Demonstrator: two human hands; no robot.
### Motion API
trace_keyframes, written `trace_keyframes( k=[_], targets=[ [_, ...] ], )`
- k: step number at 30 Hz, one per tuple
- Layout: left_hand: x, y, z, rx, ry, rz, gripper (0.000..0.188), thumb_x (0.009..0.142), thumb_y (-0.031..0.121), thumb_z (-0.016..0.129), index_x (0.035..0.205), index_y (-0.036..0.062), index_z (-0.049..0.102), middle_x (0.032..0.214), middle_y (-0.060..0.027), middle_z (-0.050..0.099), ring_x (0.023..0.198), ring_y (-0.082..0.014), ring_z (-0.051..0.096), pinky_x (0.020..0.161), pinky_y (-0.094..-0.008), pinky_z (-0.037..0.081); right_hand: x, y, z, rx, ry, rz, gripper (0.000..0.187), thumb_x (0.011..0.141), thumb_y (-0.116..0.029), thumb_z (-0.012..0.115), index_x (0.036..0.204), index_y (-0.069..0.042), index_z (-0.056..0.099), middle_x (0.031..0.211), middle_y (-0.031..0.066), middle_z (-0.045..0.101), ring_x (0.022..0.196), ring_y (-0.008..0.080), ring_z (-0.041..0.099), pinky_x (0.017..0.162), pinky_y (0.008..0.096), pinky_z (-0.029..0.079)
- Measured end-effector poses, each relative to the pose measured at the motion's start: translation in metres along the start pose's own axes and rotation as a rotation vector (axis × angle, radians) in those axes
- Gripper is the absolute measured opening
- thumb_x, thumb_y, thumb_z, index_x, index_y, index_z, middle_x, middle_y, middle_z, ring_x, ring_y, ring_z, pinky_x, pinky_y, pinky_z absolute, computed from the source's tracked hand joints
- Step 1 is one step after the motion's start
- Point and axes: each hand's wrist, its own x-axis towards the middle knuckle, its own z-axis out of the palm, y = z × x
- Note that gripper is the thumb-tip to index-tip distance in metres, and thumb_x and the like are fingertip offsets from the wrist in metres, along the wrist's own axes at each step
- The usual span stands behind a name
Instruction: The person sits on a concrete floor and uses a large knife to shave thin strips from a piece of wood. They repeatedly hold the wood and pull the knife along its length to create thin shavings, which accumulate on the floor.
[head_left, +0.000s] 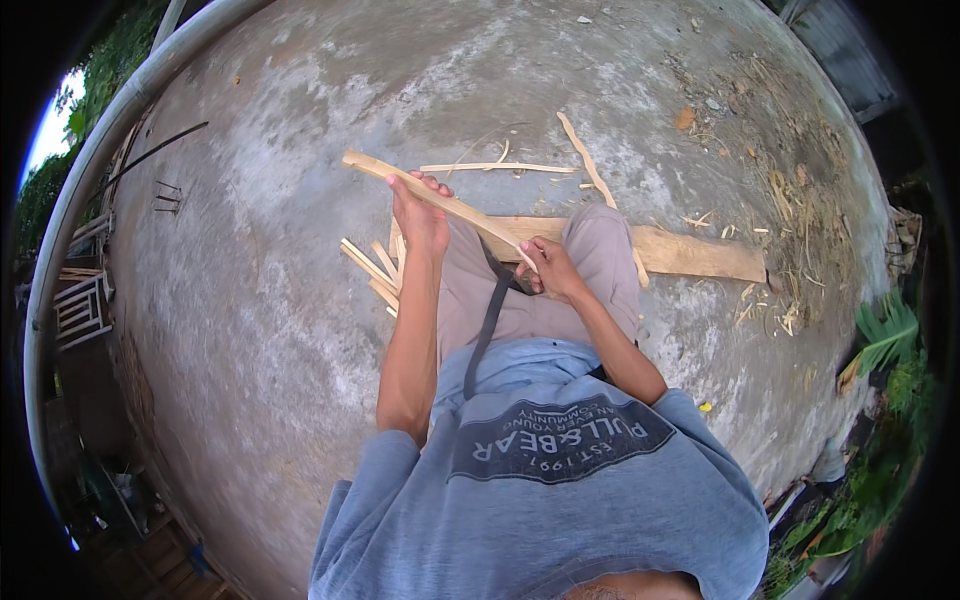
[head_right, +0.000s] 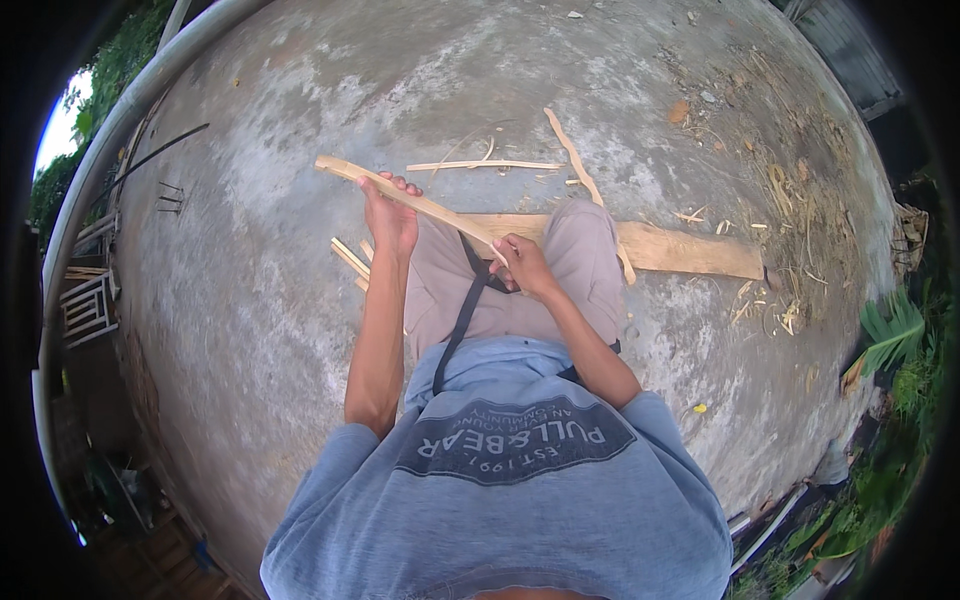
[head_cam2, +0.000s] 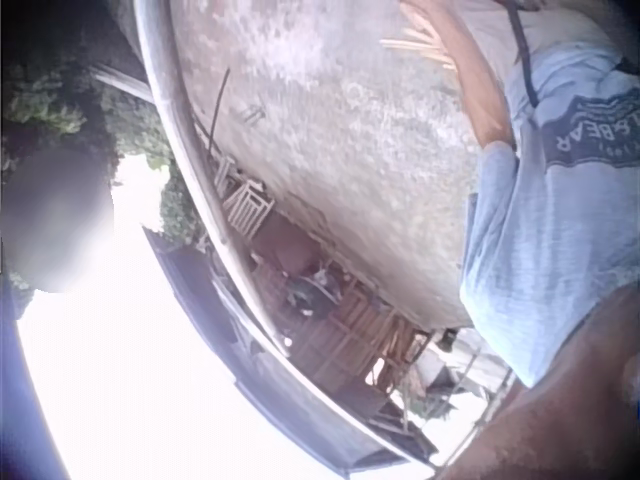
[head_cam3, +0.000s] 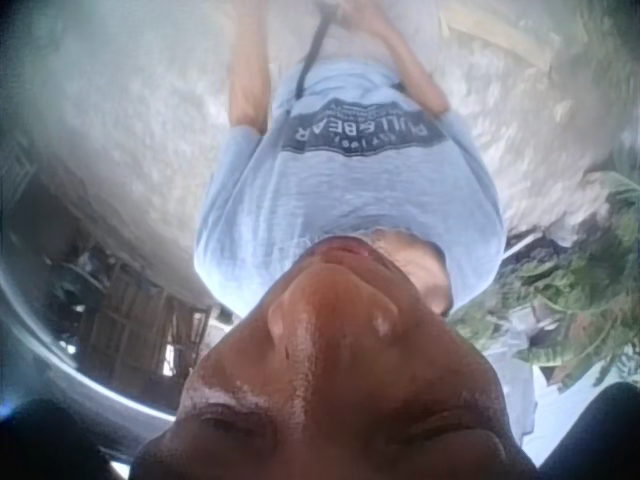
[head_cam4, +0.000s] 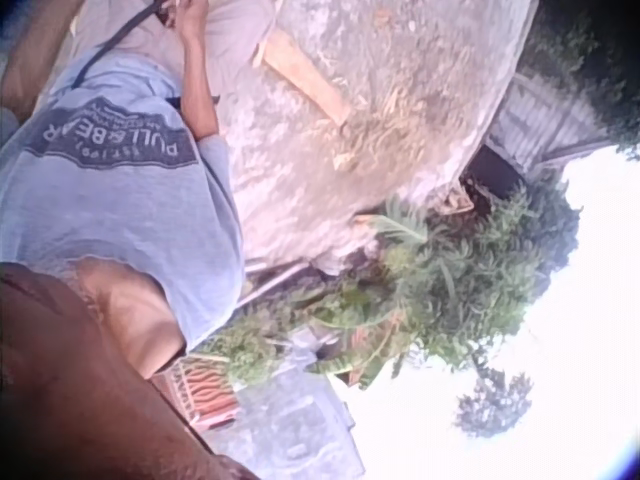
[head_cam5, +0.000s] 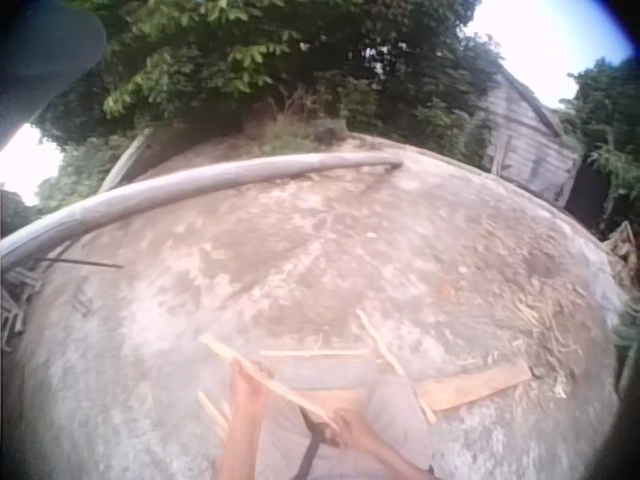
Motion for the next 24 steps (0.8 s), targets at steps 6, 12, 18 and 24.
trace_keyframes(
  k=[6,12,18,24],
  targets=[
    [-0.021,0.003,0.010,0.033,0.008,0.148,0.055,0.104,0.062,0.035,0.112,0.0090,0.048,0.080,-0.0064,0.049,0.076,-0.0224,0.052,0.077,-0.0381,0.047,0.006,-0.008,0.006,0.271,0.086,0.103,0.031,0.103,-0.034,0.061,0.109,-0.004,0.058,0.086,0.0058,0.062,0.055,0.0048,0.042,0.045,0.0218,0.037],
    [-0.012,0.008,-0.033,-0.178,0.085,0.114,0.058,0.102,0.064,0.031,0.107,0.0093,0.049,0.076,-0.0047,0.047,0.075,-0.0195,0.049,0.077,-0.0362,0.047,-0.011,-0.048,0.007,0.402,0.097,0.107,0.044,0.102,-0.051,0.056,0.114,-0.008,0.057,0.078,0.0002,0.052,0.055,0.0047,0.037,0.044,0.0203,0.028],
    [-0.030,-0.018,-0.018,-0.151,0.091,0.113,0.058,0.100,0.067,0.033,0.099,0.0123,0.050,0.076,-0.0040,0.048,0.075,-0.0183,0.050,0.077,-0.0360,0.046,0.025,-0.020,0.028,1.111,0.517,0.233,0.040,0.103,-0.044,0.046,0.123,-0.009,0.053,0.072,0.0013,0.048,0.049,0.0081,0.034,0.041,0.0241,0.025],
    [-0.030,-0.028,-0.028,-0.219,0.151,0.139,0.060,0.098,0.069,0.035,0.101,0.0109,0.049,0.074,-0.0032,0.045,0.073,-0.0175,0.050,0.076,-0.0355,0.047,0.034,-0.016,0.023,0.830,0.443,0.167,0.035,0.101,-0.043,0.050,0.107,-0.011,0.063,0.066,0.0023,0.048,0.048,0.0114,0.039,0.042,0.0284,0.030]
  ],
)
